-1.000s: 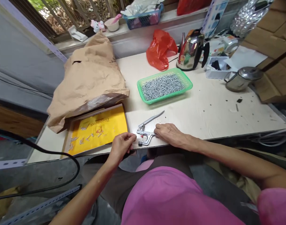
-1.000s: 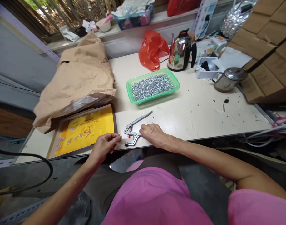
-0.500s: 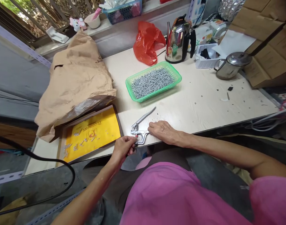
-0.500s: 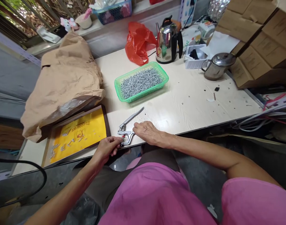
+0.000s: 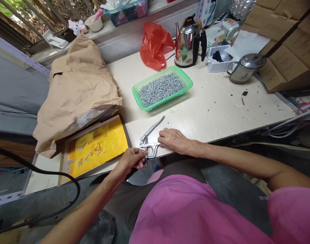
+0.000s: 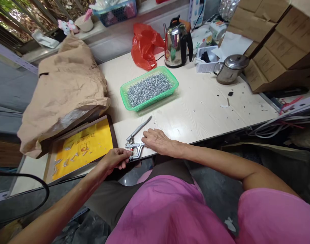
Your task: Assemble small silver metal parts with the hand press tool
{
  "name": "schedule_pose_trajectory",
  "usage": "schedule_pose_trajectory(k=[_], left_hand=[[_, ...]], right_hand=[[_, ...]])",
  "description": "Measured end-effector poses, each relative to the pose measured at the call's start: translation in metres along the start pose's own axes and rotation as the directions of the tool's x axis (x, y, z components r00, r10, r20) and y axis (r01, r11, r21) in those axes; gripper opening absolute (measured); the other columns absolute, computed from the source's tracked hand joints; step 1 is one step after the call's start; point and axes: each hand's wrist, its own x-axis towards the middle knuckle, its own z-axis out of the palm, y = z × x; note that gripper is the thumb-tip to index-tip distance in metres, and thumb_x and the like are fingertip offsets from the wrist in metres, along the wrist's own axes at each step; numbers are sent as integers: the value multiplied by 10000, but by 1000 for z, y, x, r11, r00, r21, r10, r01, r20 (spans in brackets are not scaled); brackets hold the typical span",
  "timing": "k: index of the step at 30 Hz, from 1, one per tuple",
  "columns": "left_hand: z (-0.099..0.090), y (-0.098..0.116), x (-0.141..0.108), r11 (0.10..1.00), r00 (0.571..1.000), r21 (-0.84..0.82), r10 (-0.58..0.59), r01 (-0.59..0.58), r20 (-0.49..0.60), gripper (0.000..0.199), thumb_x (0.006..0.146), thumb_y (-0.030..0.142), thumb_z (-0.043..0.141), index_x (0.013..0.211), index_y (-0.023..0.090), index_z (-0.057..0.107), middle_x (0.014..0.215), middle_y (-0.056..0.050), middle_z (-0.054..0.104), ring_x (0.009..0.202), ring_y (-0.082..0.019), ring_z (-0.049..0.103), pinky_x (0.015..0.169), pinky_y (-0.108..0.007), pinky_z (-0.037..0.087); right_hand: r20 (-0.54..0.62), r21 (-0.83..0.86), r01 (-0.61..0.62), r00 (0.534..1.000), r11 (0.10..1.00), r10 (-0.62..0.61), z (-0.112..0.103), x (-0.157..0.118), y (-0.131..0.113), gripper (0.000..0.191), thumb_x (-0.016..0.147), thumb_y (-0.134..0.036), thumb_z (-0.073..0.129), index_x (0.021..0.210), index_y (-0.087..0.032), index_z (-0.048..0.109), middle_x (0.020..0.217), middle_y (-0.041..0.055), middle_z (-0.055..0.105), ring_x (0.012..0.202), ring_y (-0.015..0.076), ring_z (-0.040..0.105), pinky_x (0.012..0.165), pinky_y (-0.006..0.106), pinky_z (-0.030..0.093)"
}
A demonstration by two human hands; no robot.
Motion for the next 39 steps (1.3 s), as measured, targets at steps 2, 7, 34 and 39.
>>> schedule_pose_trajectory(k=[2, 7, 34, 39], left_hand=[[1, 0, 0, 1000, 1000, -29, -3, 3, 1, 360, 643, 433, 764, 618, 131, 568, 450, 22, 571, 332, -61, 501, 323, -143, 317], [4, 0, -3, 997, 1000, -81, -16, 15, -17, 351, 644, 416, 780, 654, 132, 574, 447, 34, 567, 335, -68, 511, 333, -150, 345], [30, 27, 15, 168, 583, 866, 796, -470, 162, 453, 866, 245, 594, 1289, 142, 471, 1295, -147, 555, 1149, -286, 515, 948, -422, 463], [28, 38, 23, 93, 631, 893, 740, -441, 234, 596, 828, 290, 642, 1348, 122, 402, 1220, -148, 574, 1077, -301, 520, 922, -454, 466]], right_hand=[[-57, 11, 7, 998, 1000, -6, 0, 2, 8, 396, 895, -461, 564, 1145, -155, 587, 1289, 165, 508, 1158, 287, 455, 890, 392, 382], [-41, 1, -3, 999, 1000, 4, -4, 18, 29, 903, 689, -617, 714, 1381, -130, 399, 1460, 216, 340, 1346, 390, 249, 1024, 505, 282], [-74, 6, 30, 997, 1000, -30, -13, 12, 16, 737, 799, -355, 717, 1392, -112, 353, 1153, 134, 597, 1074, 275, 490, 921, 402, 320], [-2, -25, -127, 992, 992, 127, -24, 1, 19, 682, 733, -363, 771, 1273, -70, 475, 1183, 171, 559, 1078, 293, 483, 881, 394, 387]])
